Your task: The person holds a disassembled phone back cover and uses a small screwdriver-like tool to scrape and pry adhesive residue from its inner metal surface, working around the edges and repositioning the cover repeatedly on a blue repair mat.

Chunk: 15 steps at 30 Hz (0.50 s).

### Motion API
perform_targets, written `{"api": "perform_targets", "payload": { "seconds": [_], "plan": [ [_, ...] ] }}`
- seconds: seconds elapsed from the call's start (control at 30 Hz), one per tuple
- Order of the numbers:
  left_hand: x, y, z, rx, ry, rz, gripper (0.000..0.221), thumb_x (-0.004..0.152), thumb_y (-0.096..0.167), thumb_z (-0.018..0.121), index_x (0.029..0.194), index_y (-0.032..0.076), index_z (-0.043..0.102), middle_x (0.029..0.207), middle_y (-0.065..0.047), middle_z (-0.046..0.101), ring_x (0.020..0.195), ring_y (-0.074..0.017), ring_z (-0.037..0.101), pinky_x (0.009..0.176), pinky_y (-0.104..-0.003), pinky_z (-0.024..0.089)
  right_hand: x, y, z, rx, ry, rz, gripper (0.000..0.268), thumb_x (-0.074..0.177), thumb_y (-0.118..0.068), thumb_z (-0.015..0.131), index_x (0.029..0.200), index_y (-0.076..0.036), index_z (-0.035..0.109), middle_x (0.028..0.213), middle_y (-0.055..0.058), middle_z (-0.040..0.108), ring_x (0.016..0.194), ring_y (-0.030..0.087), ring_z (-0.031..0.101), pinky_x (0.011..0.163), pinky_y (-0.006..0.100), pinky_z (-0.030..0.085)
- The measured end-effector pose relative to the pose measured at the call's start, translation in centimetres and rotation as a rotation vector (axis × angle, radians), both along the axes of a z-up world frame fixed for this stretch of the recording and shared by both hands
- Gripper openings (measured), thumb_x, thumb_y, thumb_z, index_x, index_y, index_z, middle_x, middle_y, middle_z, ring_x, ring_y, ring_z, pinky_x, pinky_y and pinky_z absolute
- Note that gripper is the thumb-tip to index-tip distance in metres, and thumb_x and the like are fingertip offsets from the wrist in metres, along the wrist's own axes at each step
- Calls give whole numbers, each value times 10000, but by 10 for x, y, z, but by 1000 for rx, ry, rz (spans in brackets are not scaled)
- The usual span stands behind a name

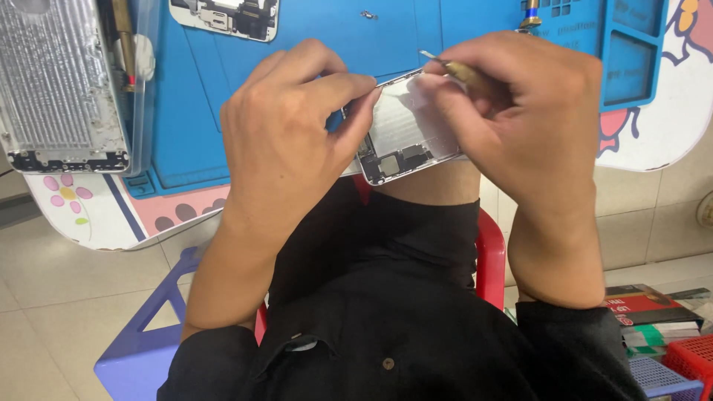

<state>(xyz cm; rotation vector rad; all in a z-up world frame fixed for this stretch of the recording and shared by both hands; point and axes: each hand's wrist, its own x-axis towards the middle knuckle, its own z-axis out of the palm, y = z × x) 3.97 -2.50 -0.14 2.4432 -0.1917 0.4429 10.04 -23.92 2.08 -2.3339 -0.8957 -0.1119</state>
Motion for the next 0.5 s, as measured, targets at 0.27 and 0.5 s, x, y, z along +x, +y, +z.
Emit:
{"api": "perform_targets", "payload": {
  "seconds": [0.27,0.5],
  "plan": [
    [12,3,15,-42,-8,-89,89,907,33,802,980,71,768,938,-42,658,813,-231,661,680,-356,493,-3,-55,-60,368,152,-287,172,1117,-27,716,1265,27,646,802,19,499,604,96,372,571,210,244],
    [18,7,21,3,18,-145,64,923,50,823,968,62,779,918,-55,677,727,-202,666,612,-330,482,2,-57,-71,499,152,-280,402,1113,2,691,1461,-13,490,926,47,480,666,104,375,596,202,281]
  ]
}}
